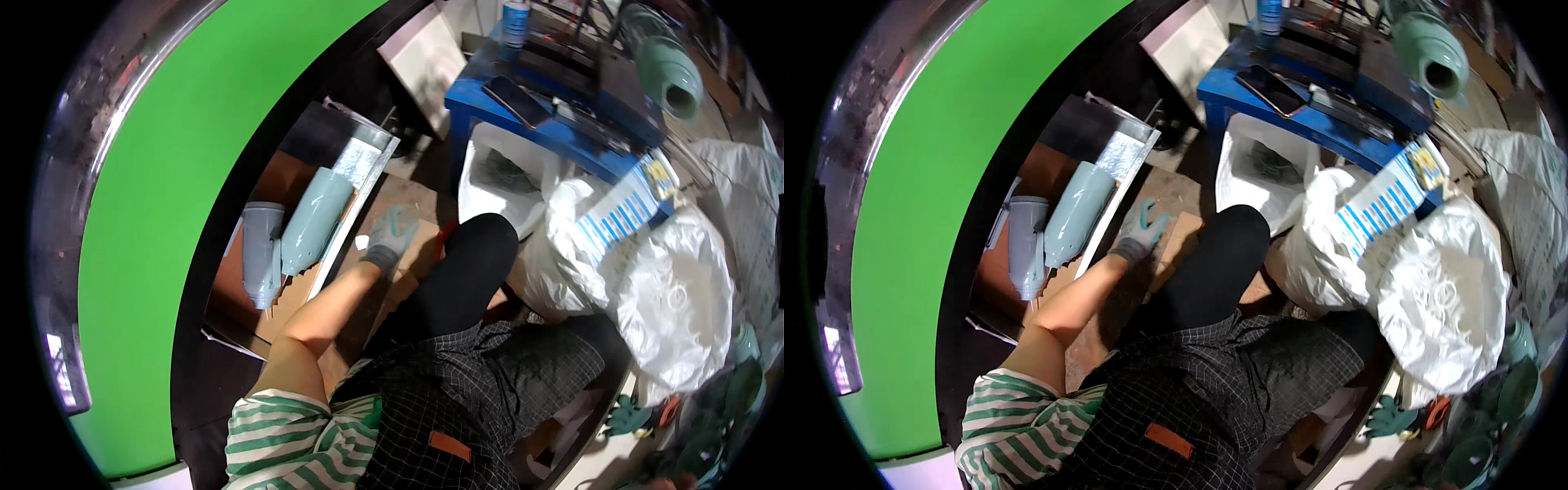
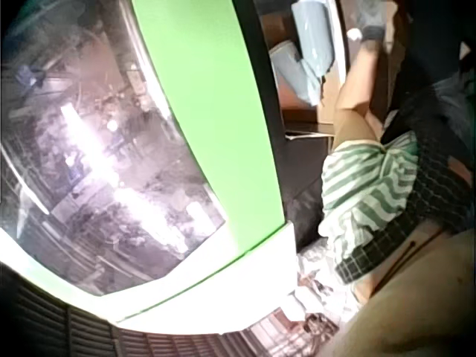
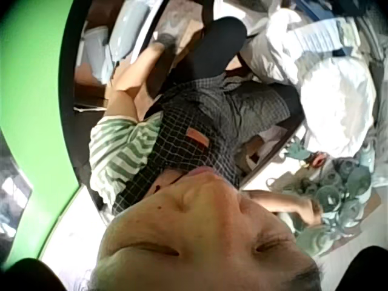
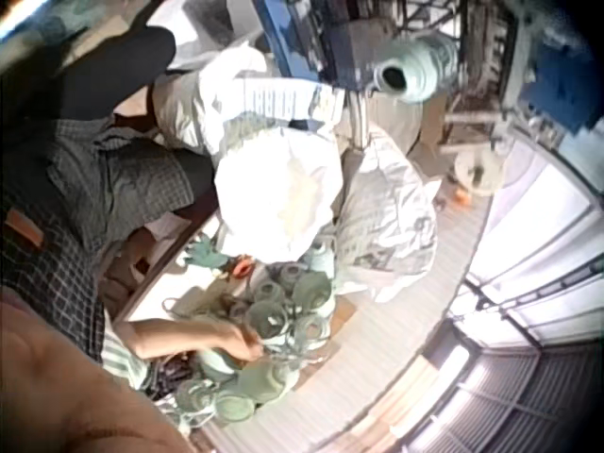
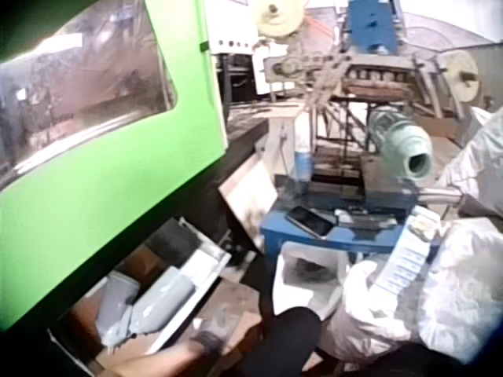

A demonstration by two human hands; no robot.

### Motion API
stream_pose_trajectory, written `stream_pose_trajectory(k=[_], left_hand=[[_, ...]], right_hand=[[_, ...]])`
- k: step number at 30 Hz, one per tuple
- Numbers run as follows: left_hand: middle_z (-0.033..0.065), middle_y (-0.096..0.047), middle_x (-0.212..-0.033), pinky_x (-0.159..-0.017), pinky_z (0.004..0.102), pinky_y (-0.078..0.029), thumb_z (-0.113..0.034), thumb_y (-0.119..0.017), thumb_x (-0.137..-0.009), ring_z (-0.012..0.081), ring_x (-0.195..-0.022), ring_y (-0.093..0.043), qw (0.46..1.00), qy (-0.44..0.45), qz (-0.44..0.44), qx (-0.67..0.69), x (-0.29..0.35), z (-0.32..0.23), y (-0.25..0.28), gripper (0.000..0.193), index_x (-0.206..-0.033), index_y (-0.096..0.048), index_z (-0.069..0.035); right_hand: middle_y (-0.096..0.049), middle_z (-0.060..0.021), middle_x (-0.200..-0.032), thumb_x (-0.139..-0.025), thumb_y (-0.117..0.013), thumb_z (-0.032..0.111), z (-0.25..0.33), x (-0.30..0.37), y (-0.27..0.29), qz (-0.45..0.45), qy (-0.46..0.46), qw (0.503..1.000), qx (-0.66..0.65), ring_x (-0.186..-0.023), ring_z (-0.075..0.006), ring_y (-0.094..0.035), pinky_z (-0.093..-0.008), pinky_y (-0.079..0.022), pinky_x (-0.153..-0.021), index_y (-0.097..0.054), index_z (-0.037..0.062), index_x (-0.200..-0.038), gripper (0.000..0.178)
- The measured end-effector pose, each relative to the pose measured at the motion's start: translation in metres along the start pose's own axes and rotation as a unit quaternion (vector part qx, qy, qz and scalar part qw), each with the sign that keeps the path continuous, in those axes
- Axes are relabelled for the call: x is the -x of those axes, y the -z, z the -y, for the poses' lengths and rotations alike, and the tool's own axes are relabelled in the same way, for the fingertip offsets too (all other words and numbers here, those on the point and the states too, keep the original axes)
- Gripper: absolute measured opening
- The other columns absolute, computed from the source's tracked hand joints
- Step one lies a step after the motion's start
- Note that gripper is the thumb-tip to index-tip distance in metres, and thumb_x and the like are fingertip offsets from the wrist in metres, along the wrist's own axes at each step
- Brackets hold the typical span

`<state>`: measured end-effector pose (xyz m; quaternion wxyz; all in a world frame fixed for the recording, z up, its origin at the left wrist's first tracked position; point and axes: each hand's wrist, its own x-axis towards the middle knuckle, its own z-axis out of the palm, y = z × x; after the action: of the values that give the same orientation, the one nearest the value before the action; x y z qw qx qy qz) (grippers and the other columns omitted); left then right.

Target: The person assembles light-blue electric kettles by attaching handles and lids to the main bodies. They pick up each component from a nearby pile, connect them, and place the finished units on a shelf.

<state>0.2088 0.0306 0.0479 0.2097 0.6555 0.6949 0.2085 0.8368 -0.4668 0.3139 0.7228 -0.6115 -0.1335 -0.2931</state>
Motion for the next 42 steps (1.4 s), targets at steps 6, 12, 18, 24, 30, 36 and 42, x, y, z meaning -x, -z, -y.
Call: stream_pose_trajectory(k=[6, 12, 18, 24, 30, 36, 42], left_hand=[[0.0233, -0.061, -0.125, -0.102, 0.0516, -0.045, -0.036, -0.067, -0.088, 0.0428, -0.120, -0.056, 0.969, -0.009, -0.049, -0.242, -0.097, 0.147, 0.017, 0.051, -0.127, -0.058, -0.005], [0.0251, -0.033, -0.165, -0.128, 0.0575, -0.008, -0.037, -0.066, -0.086, 0.0413, -0.158, -0.019, 0.796, 0.000, 0.262, -0.546, -0.205, 0.189, 0.023, 0.087, -0.157, -0.036, 0.003], [0.0116, -0.072, -0.130, -0.104, 0.0604, -0.045, -0.032, -0.063, -0.091, 0.0308, -0.128, -0.064, 0.791, -0.103, 0.261, -0.543, -0.181, 0.176, 0.043, 0.043, -0.129, -0.073, -0.016], [0.0162, -0.073, -0.096, -0.087, 0.0492, -0.050, -0.028, -0.071, -0.080, 0.0365, -0.095, -0.068, 0.892, -0.203, 0.032, -0.403, -0.068, 0.028, 0.202, 0.024, -0.098, -0.076, -0.012], [0.0140, -0.073, -0.107, -0.084, 0.0394, -0.056, -0.012, -0.070, -0.093, 0.0230, -0.097, -0.069, 0.944, -0.233, -0.096, 0.213, 0.042, -0.113, 0.239, 0.028, -0.117, -0.067, 0.003], [0.0088, -0.068, -0.121, -0.097, 0.0324, -0.051, -0.016, -0.063, -0.102, 0.0184, -0.110, -0.065, 0.796, -0.007, 0.317, 0.515, 0.034, -0.160, 0.115, 0.031, -0.125, -0.065, 0.004], [0.0208, -0.052, -0.142, -0.106, 0.0417, -0.045, -0.025, -0.078, -0.091, 0.0344, -0.125, -0.056, 0.823, -0.416, 0.145, 0.359, 0.108, -0.209, 0.083, 0.065, -0.145, -0.050, 0.001]], right_hand=[[-0.059, -0.0058, -0.099, -0.100, -0.057, 0.006, -0.021, 0.341, -0.137, 0.410, -0.194, 0.889, 0.071, -0.076, -0.0115, -0.054, -0.0246, -0.047, -0.068, -0.061, 0.0023, -0.107, 0.009], [-0.070, -0.0137, -0.088, -0.087, -0.073, -0.003, 0.072, 0.432, -0.190, 0.758, -0.166, 0.630, 0.036, -0.081, -0.0254, -0.069, -0.0343, -0.054, -0.075, -0.072, 0.0000, -0.097, 0.010], [-0.071, -0.0125, -0.090, -0.091, -0.073, 0.000, 0.074, 0.440, -0.191, 0.738, -0.217, 0.638, 0.034, -0.083, -0.0208, -0.070, -0.0311, -0.055, -0.077, -0.072, -0.0019, -0.106, 0.015], [-0.073, -0.0103, -0.093, -0.094, -0.071, 0.000, 0.054, 0.440, -0.172, 0.702, -0.254, 0.665, -0.033, -0.084, -0.0156, -0.068, -0.0288, -0.054, -0.079, -0.071, -0.0028, -0.107, 0.013], [-0.064, -0.0203, -0.135, -0.098, -0.073, 0.016, 0.056, 0.418, -0.205, 0.544, -0.498, 0.609, -0.291, -0.112, -0.0299, -0.069, -0.0414, -0.055, -0.100, -0.047, 0.0056, -0.146, 0.056], [-0.043, -0.0196, -0.157, -0.068, -0.086, 0.070, 0.088, 0.306, -0.174, 0.396, -0.236, 0.813, -0.355, -0.143, -0.0358, -0.045, -0.0563, -0.041, -0.117, -0.034, 0.0033, -0.158, 0.124], [-0.062, -0.0152, -0.132, -0.057, -0.103, 0.037, 0.126, 0.339, -0.162, 0.540, -0.167, 0.822, -0.072, -0.122, -0.0272, -0.062, -0.0414, -0.051, -0.103, -0.061, 0.0019, -0.128, 0.089]])
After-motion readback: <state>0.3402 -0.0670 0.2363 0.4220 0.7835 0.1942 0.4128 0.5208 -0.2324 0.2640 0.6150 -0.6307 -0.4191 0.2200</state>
